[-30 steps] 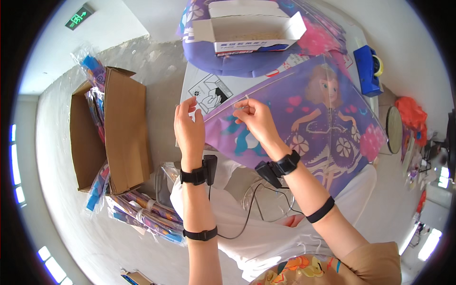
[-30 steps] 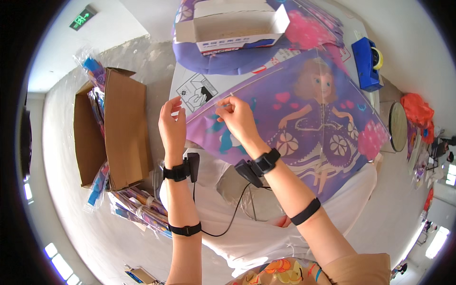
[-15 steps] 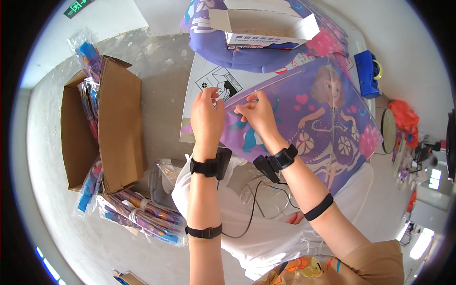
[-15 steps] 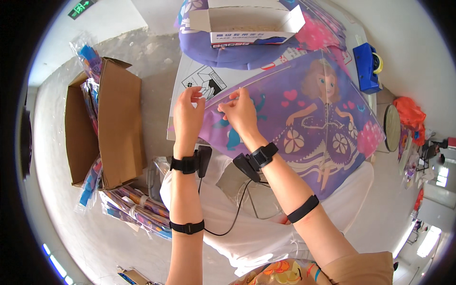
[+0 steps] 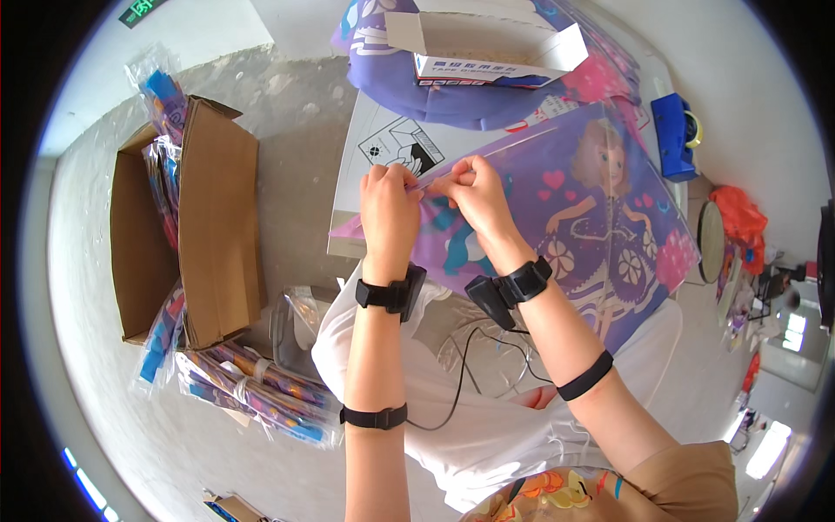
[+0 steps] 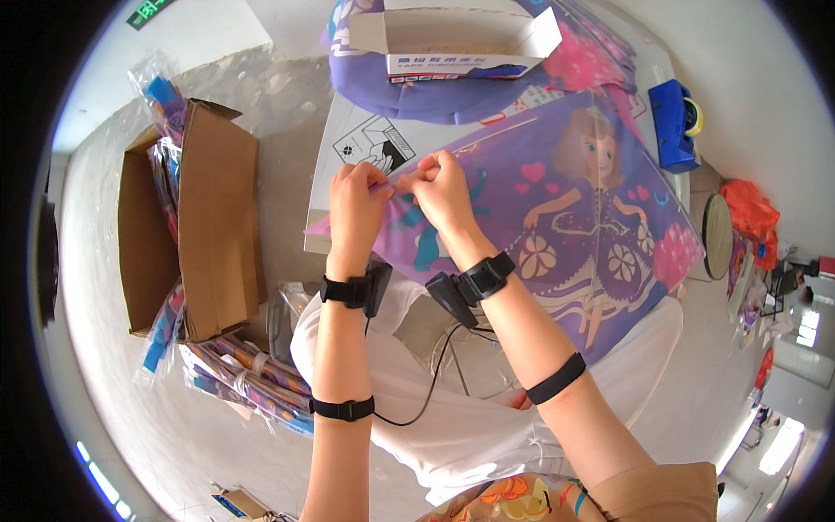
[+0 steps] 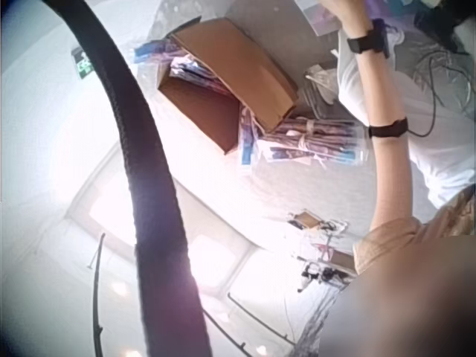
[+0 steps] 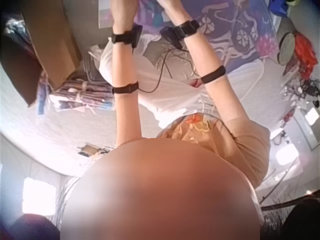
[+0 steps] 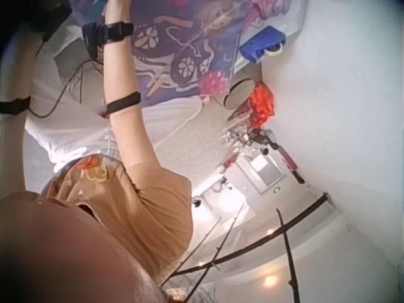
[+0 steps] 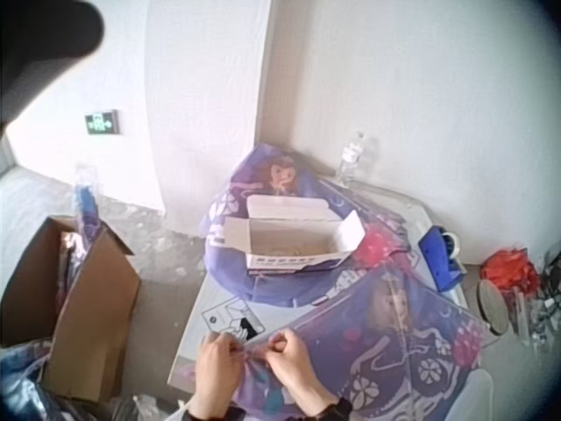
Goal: Assembling plastic kites by inserting support rods and securing them with tape.
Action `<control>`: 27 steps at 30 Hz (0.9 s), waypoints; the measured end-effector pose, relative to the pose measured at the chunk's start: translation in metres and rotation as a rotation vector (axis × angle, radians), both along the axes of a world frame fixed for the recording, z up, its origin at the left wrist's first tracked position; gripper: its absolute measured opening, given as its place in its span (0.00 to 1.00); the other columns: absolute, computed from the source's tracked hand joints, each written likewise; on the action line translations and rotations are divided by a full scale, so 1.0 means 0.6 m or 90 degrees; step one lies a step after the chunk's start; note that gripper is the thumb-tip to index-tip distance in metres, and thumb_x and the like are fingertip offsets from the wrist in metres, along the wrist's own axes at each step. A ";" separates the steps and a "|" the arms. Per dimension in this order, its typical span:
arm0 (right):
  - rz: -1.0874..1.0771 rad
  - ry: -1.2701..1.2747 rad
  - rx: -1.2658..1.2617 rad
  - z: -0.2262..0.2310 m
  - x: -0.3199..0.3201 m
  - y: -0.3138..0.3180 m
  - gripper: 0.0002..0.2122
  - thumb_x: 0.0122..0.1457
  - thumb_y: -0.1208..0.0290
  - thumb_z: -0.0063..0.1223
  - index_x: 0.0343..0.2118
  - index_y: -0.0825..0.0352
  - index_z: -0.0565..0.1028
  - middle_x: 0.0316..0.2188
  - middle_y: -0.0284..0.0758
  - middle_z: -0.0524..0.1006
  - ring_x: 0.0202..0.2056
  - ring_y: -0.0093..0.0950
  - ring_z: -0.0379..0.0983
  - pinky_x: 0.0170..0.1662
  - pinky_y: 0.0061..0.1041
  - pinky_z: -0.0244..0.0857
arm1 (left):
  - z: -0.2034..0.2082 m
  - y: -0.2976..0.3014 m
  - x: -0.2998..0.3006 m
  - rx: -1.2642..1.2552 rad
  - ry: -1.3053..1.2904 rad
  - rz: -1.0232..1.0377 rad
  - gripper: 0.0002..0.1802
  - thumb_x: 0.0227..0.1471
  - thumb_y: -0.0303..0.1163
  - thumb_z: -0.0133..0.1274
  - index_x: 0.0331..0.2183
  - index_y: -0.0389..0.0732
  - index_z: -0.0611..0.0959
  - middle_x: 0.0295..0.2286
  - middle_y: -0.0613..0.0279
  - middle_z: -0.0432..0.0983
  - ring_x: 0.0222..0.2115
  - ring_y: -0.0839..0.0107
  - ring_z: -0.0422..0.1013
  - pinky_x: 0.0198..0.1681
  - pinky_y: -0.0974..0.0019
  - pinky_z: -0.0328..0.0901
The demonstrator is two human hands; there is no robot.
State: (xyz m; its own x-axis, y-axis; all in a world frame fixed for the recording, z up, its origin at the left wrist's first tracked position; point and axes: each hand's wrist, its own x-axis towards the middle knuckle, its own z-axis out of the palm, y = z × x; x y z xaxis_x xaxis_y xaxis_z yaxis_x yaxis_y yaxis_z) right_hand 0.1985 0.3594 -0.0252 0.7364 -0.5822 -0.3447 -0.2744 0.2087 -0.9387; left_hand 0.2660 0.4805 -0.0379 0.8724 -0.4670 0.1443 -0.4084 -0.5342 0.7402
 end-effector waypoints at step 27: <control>-0.025 0.001 -0.005 -0.009 -0.006 0.029 0.11 0.53 0.81 0.60 0.32 0.69 0.65 0.25 0.37 0.81 0.24 0.18 0.74 0.25 0.17 0.64 | -0.007 0.002 0.010 -0.054 0.046 0.069 0.06 0.48 0.21 0.54 0.32 0.33 0.79 0.29 0.50 0.78 0.31 0.56 0.75 0.36 0.59 0.69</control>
